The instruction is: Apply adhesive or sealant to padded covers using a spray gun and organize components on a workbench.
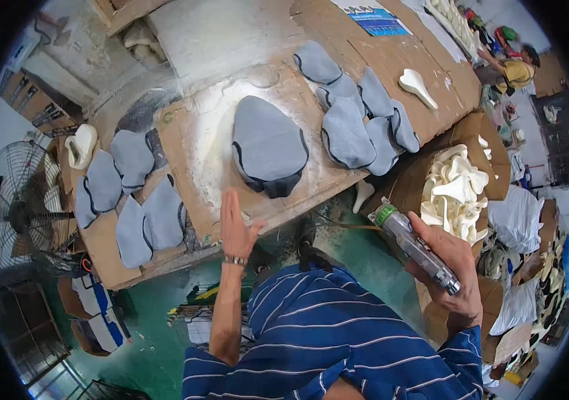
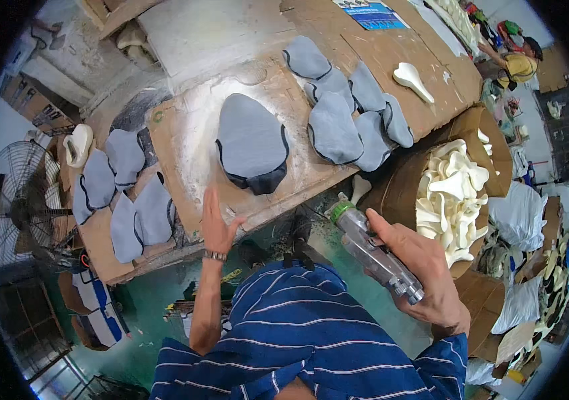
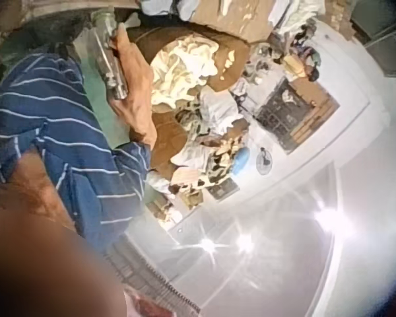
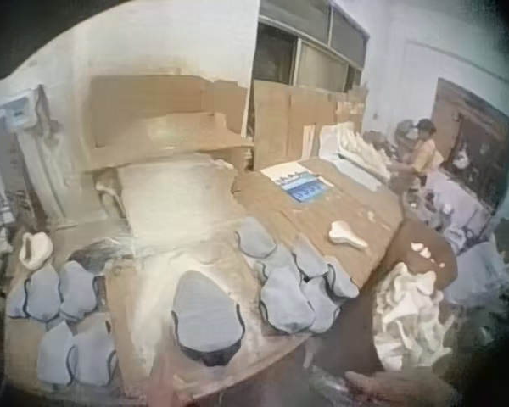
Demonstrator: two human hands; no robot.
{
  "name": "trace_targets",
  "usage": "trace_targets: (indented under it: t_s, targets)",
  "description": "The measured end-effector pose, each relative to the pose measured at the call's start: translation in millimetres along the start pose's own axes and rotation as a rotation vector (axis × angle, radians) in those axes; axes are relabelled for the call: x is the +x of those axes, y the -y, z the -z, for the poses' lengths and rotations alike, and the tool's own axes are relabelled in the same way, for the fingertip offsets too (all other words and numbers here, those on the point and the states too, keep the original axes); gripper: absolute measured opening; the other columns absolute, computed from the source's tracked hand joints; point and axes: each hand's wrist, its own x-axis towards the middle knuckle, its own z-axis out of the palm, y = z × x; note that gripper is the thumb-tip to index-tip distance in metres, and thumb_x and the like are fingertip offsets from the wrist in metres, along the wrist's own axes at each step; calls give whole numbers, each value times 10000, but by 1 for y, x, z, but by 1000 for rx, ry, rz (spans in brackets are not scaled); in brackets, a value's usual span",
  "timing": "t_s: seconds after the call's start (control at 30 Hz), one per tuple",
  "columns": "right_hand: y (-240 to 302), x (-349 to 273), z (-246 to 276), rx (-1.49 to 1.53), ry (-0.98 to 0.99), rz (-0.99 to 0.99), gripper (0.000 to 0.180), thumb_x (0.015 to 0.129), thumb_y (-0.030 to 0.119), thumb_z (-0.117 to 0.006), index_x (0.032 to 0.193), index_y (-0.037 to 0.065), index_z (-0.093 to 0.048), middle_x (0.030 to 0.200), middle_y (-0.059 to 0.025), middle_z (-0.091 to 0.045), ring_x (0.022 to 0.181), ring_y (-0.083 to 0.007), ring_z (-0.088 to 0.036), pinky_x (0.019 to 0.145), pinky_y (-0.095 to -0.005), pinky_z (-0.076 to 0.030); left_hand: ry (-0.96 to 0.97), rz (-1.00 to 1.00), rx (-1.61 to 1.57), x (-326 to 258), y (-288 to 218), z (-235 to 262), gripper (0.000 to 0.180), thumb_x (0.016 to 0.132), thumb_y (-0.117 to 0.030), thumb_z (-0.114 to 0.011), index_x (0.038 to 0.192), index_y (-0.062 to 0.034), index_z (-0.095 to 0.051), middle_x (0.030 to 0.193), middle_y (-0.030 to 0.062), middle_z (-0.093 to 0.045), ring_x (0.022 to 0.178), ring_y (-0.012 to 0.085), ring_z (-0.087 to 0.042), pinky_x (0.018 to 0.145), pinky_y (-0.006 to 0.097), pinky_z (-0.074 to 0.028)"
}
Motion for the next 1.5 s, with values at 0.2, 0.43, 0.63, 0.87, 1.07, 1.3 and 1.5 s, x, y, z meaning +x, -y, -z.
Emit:
trace_targets:
  t_s: [0.2, 0.43, 0.63, 0.87, 1.07, 1.3, 1.5]
  targets:
    - [50, 2, -19, -119, 87, 128, 800, 686, -83, -666, 1472, -41, -526, 997, -195, -666, 871, -337, -665, 808, -361, -518, 104, 275, -71, -118, 69, 7, 905, 833, -370, -831, 1532, 16, -407, 1531, 308, -445, 1439, 455, -401, 1194, 489, -346]
    - [106, -12, -56, -241, 31, 159, 785, 684, -58, -637, 1462, -34, -536, 1022, -216, -687, 884, -370, -695, 810, -372, -538, 175, 394, -112, -172, 124, 29, 766, 903, -435, -754, 1492, -23, -489, 1468, 281, -530, 1363, 455, -483, 1132, 524, -412]
    - [156, -40, -83, -341, 70, 149, 751, 718, 51, -677, 1456, -16, -558, 964, -203, -699, 833, -372, -700, 760, -394, -540, 221, 414, -121, -169, 141, 46, 741, 936, -449, -715, 1497, -19, -492, 1485, 272, -525, 1372, 444, -489, 1141, 529, -416]
    - [198, -72, -114, -443, 54, 166, 691, 777, 138, -760, 1438, 20, -601, 933, -186, -707, 780, -336, -704, 695, -416, -543, 216, 390, -135, -175, 143, 49, 705, 921, -355, -749, 1489, -21, -498, 1435, 209, -593, 1327, 401, -538, 1108, 496, -438]
    - [201, -105, -115, -481, 165, 304, 754, 789, 144, -762, 1455, -100, -508, 859, -182, -652, 697, -318, -663, 642, -436, -519, 181, 302, -174, -190, 139, 44, 703, 928, -358, -740, 1492, -19, -494, 1411, 204, -610, 1311, 399, -551, 1098, 503, -445]
    - [182, -131, -110, -470, 123, 255, 765, 738, 145, -843, 1410, -83, -555, 857, -169, -658, 688, -304, -660, 584, -407, -506, 133, 282, -201, -192, 131, 36, 676, 918, -351, -749, 1454, -3, -528, 1368, 205, -645, 1264, 395, -593, 1072, 478, -460]
    - [133, -149, -72, -415, 136, 170, 766, 748, 124, -834, 1426, -85, -544, 883, -173, -667, 707, -307, -662, 620, -410, -516, -81, 284, -354, -126, 90, 50, 448, 943, -242, -735, 1311, 2, -656, 1225, 196, -713, 1120, 354, -677, 973, 419, -518]
